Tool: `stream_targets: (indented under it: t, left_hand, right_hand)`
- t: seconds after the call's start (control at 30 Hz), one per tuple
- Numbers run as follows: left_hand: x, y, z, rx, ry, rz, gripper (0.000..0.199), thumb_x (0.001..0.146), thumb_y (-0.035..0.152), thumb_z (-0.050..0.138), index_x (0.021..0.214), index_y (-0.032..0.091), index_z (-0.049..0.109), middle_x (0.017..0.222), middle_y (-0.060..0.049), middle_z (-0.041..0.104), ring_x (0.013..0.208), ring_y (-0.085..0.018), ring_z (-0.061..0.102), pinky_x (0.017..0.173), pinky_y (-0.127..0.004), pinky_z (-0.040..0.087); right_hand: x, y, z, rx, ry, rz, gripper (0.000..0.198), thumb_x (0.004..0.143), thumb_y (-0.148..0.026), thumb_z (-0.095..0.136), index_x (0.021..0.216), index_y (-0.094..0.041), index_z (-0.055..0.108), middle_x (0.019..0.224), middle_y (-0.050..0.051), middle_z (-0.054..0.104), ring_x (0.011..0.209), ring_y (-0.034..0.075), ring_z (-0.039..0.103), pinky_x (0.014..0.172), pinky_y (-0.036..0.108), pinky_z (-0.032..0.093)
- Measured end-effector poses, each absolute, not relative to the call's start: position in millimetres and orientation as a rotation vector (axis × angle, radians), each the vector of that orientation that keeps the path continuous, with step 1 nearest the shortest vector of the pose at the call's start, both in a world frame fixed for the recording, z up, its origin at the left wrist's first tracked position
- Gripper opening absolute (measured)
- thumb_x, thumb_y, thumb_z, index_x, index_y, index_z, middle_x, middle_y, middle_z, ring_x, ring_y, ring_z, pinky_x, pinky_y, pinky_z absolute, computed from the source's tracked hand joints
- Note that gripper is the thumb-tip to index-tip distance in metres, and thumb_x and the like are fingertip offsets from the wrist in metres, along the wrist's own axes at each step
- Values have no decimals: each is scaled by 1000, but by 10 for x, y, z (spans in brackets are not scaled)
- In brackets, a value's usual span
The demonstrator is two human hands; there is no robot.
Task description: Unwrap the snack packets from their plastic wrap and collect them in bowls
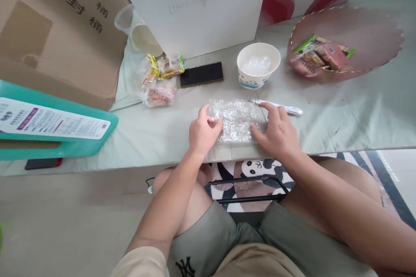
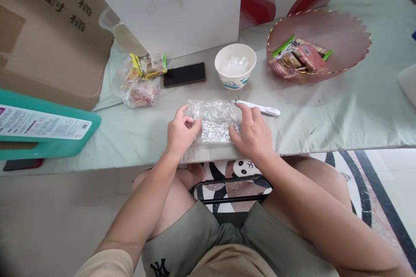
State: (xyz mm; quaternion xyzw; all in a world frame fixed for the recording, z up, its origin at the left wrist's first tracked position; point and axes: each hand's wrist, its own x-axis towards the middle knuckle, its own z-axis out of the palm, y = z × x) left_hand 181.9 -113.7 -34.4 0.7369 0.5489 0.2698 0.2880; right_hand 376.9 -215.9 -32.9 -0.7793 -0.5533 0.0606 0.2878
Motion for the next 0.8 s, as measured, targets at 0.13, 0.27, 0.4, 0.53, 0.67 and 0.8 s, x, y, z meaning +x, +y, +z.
stream_targets:
  t: [0.13,0.27,0.4,0.53,0.67,0.8]
  left_hand:
    - [1822,-1126,-362,2357,1361,1136,39,86,26,66,123,17,59,107,-11,67,100,-24,65,89,-40,53]
    - [1867,-1217,-304,2673,776,1005,26,93,15,50,113,19,66,112,-10,72,111,-23,66,101,-41,52]
    - [1940,-1248,-312,2733,828,575,41,94,21,49,133,14,61,142,-13,64,140,-28,52,118,-46,42]
    - [1951,-1247,-308,2720,1037,141,59,92,25,49,151,18,48,163,-8,43,153,-30,35,126,-53,28]
    - [1936,-1281,-250,2723,1115,-55,66,93,25,44,158,21,37,168,-4,32,157,-28,27,128,-55,22]
    - [1918,-1300,-202,2726,1126,-158,68,94,26,42,161,22,31,171,-2,25,158,-27,23,128,-55,21]
  right_hand:
    - [3748,-2161,-305,-1682,-1685,-189,37,89,-24,58,126,-20,59,112,14,67,105,32,65,92,49,52]
    - [3698,-2106,-328,-1361,-2039,-59,40,88,-13,48,125,-20,61,122,10,71,126,29,61,107,46,48]
    - [3691,-2039,-387,-1644,-2128,90,51,86,-17,48,135,-13,59,146,15,59,143,35,47,117,53,38]
    - [3740,-1998,-372,-1830,-2191,172,59,85,-25,54,144,-14,54,159,15,45,150,37,36,122,55,29]
    - [3784,-1977,-341,-1949,-2221,209,63,91,-41,56,148,-14,51,164,18,36,154,38,28,125,55,23]
    - [3785,-1976,-369,-2032,-2225,213,65,98,-52,47,153,-17,45,166,17,32,154,37,28,125,55,21]
